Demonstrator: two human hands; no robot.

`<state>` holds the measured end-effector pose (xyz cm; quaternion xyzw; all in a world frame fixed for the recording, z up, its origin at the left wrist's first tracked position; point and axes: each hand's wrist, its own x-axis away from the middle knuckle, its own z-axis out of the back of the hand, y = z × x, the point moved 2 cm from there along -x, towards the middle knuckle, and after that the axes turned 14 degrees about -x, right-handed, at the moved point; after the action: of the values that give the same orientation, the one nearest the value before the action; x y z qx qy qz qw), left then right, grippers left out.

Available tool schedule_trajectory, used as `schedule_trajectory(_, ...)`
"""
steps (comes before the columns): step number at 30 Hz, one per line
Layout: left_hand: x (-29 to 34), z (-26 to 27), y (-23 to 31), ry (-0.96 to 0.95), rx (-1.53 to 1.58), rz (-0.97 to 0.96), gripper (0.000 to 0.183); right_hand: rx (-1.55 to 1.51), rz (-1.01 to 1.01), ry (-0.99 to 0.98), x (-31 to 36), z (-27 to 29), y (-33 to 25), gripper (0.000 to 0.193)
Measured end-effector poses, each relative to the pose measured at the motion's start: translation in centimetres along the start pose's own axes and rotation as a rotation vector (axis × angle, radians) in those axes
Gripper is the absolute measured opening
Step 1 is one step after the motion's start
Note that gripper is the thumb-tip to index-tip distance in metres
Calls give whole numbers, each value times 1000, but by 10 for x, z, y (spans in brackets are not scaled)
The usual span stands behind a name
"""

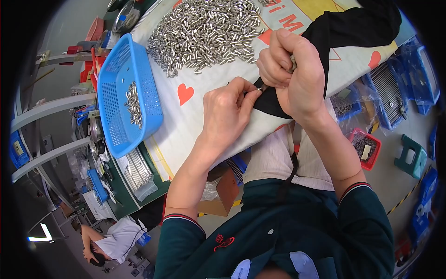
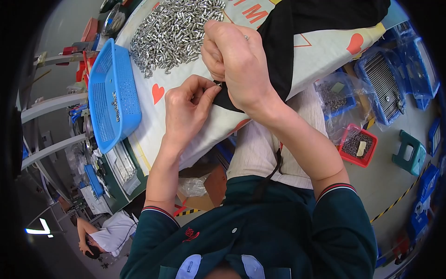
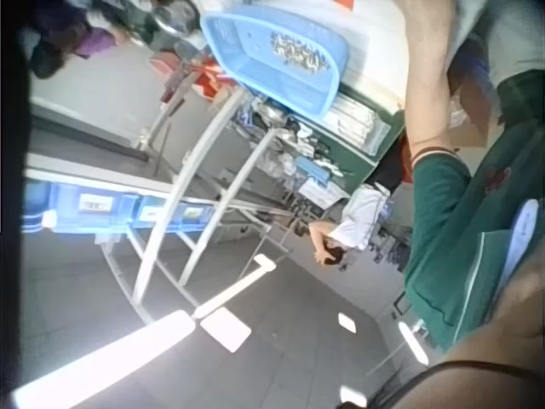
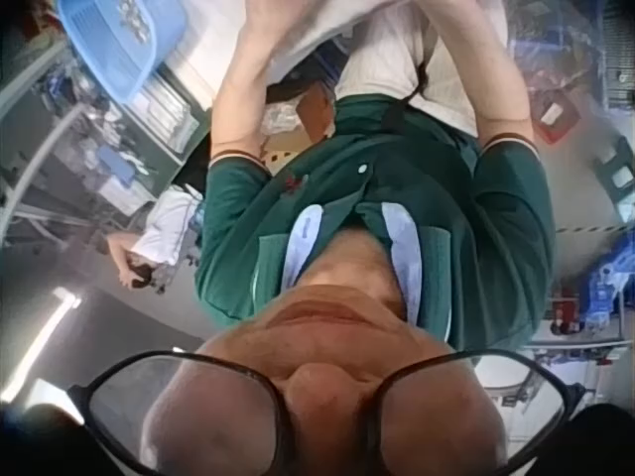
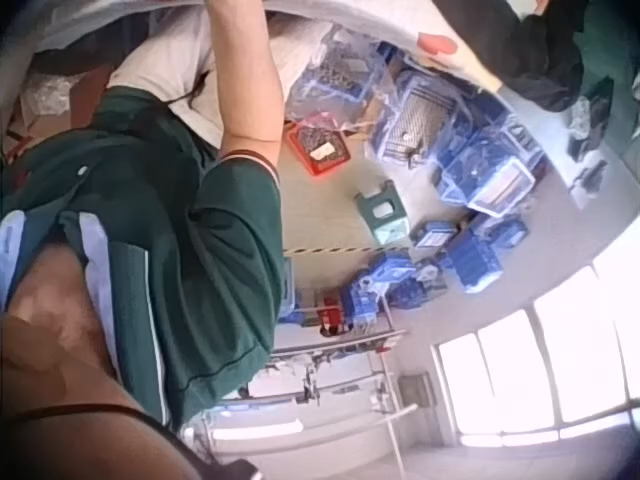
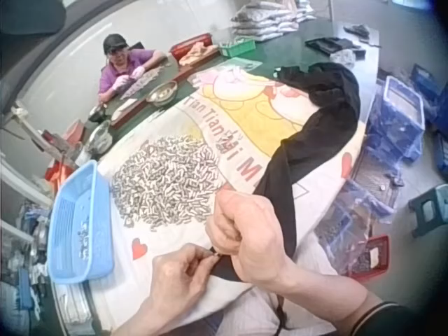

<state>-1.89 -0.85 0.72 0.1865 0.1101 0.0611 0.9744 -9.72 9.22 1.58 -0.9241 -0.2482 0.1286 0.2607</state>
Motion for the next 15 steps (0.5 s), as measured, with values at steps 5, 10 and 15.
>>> schedule_trajectory(5,-1,-1,-1,-6,34,11,10,44,7,0,1,-3,2,36)
schedule_trajectory(10,0,0,-3,-11,55,16,10,122,74,-18,0,-9,11,34)
schedule_trajectory(15,0,-2,-1,13,60,-23,11,115,120,-44,0,-7,11,31)
